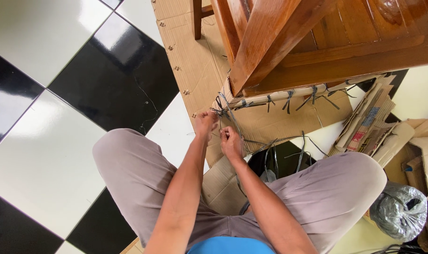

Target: Wrap furniture legs with cardboard and secure them with ties.

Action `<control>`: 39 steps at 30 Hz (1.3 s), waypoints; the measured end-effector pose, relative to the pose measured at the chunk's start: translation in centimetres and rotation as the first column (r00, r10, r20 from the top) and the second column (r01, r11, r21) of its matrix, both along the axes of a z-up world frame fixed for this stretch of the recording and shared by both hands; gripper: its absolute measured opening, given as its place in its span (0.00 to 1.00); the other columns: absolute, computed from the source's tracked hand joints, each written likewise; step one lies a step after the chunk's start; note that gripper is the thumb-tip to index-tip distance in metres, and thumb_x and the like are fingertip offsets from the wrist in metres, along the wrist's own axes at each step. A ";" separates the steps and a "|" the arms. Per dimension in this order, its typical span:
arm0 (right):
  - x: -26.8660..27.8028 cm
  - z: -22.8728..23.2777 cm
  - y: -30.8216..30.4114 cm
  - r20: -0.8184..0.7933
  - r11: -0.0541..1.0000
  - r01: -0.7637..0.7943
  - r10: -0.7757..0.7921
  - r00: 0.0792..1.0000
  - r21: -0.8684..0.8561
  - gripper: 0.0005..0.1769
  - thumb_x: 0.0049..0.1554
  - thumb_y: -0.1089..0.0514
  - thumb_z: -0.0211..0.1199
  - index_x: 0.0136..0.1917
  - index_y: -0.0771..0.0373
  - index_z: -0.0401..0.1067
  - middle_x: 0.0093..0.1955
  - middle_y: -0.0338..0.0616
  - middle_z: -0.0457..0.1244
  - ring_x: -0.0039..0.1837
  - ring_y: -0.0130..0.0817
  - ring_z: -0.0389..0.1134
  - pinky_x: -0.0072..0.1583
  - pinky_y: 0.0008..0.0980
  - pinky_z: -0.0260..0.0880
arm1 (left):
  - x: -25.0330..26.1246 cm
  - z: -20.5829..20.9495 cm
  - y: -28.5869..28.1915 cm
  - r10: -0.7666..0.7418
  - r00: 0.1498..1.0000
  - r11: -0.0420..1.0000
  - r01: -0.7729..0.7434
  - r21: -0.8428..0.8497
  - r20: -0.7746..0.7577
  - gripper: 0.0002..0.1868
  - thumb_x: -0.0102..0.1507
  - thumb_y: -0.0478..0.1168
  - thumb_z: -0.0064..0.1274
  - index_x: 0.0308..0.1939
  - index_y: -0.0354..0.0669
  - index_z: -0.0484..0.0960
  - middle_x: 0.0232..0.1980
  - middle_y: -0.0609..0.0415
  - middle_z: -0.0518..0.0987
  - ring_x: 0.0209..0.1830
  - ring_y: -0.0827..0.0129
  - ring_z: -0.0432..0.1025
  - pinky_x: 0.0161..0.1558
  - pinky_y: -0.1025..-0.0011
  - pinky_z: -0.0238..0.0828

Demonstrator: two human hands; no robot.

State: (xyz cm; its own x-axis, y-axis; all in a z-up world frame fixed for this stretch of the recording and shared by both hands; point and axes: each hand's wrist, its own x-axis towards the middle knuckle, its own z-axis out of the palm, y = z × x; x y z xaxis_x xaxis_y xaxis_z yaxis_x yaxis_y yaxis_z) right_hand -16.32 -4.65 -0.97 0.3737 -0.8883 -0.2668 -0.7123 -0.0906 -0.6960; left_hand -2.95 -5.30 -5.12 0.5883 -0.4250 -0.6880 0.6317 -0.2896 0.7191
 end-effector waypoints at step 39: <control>-4.6 -4.1 1.1 -0.206 0.988 -0.130 0.144 0.968 0.080 0.11 0.58 0.45 0.56 0.50 0.43 0.78 0.44 0.43 0.73 0.56 0.49 0.73 0.59 0.49 0.73 | -1.2 -4.3 3.8 -0.554 0.755 0.766 0.296 0.571 0.351 0.16 0.57 0.44 0.54 0.48 0.61 0.84 0.46 0.64 0.86 0.55 0.58 0.79 0.60 0.57 0.73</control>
State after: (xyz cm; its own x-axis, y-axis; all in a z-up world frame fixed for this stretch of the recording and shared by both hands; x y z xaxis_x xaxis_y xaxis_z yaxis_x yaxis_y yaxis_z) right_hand -20.94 -3.51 -5.08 0.4198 -0.8105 -0.4085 -0.8273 -0.1566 -0.5395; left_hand -4.14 -1.52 -9.44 0.7206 -0.4259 -0.5470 -0.0289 -0.8068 0.5901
